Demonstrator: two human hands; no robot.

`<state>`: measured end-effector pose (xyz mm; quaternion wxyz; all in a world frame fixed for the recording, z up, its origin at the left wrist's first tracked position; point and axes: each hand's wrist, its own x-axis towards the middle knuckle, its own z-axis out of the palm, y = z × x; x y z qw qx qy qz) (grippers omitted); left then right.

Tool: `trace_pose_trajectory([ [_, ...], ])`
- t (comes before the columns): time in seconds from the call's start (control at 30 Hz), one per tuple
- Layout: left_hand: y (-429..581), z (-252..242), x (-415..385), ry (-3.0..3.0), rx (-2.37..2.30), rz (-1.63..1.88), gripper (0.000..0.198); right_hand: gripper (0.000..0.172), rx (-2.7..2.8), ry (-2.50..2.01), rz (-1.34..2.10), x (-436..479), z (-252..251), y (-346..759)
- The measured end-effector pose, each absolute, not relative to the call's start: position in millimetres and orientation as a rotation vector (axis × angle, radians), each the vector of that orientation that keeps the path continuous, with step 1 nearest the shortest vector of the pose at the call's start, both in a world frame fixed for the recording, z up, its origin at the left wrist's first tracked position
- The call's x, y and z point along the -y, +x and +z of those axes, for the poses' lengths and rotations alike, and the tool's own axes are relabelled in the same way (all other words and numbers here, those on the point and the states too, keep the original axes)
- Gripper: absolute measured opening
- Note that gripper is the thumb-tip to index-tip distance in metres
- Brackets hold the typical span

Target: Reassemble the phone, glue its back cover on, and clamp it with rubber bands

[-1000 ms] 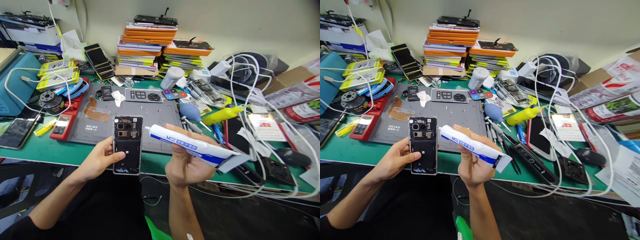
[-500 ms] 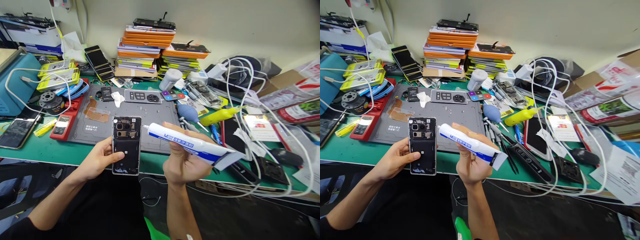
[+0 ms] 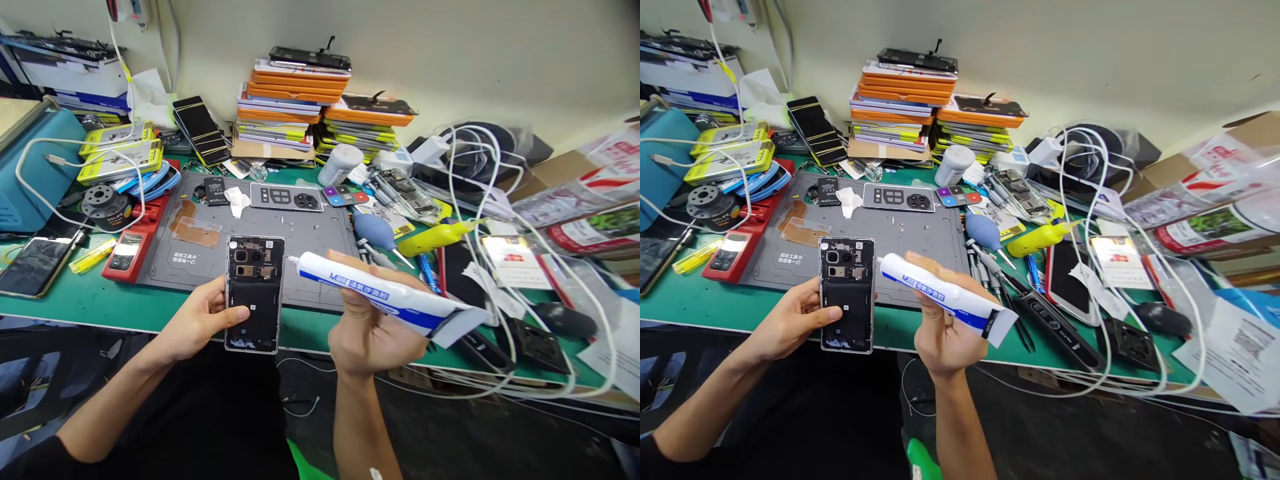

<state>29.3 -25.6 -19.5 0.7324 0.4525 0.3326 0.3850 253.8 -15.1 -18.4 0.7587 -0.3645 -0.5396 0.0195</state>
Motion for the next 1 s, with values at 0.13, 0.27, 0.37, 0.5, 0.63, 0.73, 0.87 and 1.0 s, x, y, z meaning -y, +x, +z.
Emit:
trace_pose_trajectory([
  [0.13,29.5,-18.7,25.7,0.993,-0.730,0.845,0.045,0.029,1.192,-0.785,0.035,14.4,-17.1,253.6],
  [0.27,29.2,-17.8,26.2,0.990,-0.740,0.844,0.044,0.029,1.193,-0.775,0.063,12.5,-14.1,253.0],
  [0.37,29.1,-17.5,26.4,0.990,-0.748,0.846,0.045,0.028,1.222,-0.776,0.049,14.2,-12.4,253.3],
  [0.5,29.1,-17.0,26.4,0.990,-0.761,0.849,0.045,0.026,1.217,-0.801,0.034,15.5,-13.7,255.7],
  [0.63,28.9,-17.3,26.7,0.989,-0.751,0.849,0.044,0.024,1.184,-0.811,0.063,12.4,-15.0,255.6],
  [0.73,28.8,-17.9,27.0,0.986,-0.750,0.851,0.045,0.023,1.159,-0.810,0.032,10.9,-14.5,253.1],
  [0.87,28.6,-18.5,27.1,0.987,-0.753,0.847,0.047,0.023,1.185,-0.801,-0.020,11.0,-13.6,252.0],
  [1.0,28.5,-18.6,27.0,0.989,-0.751,0.848,0.047,0.026,1.190,-0.773,-0.027,10.2,-13.9,253.8],
])
